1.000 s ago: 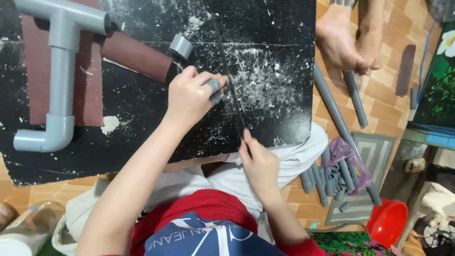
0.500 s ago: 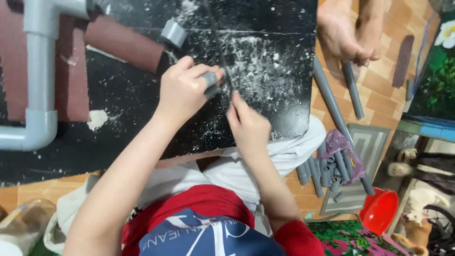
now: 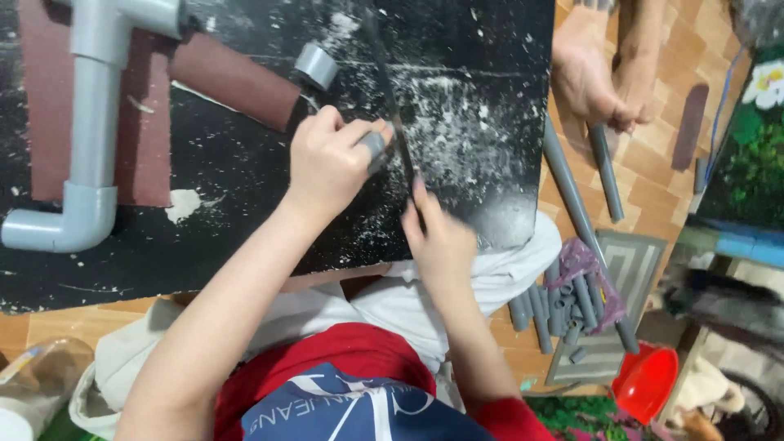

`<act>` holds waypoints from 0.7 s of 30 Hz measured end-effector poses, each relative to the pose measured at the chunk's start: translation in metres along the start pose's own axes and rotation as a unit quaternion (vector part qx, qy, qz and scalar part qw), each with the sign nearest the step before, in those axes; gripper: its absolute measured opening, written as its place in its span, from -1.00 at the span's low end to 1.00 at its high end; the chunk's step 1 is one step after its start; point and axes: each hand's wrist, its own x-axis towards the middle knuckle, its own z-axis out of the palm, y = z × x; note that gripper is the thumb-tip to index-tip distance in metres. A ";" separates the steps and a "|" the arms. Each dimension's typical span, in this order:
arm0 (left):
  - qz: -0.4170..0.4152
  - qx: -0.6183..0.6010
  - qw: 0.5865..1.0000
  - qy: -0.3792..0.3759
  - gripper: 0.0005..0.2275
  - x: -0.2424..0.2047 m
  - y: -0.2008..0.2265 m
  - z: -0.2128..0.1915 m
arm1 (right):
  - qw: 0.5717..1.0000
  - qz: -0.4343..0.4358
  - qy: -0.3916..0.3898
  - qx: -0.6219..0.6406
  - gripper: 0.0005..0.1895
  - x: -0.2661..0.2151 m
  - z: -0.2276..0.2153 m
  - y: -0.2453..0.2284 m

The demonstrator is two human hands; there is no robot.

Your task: Cutting small sections of PVC pipe using a hacksaw blade and sanding the edges with sandpaper.

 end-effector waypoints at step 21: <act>0.010 -0.017 1.000 -0.012 -0.94 -0.002 -0.005 0.005 | 0.999 0.026 -0.005 -0.021 -0.82 -0.015 -0.006 -0.002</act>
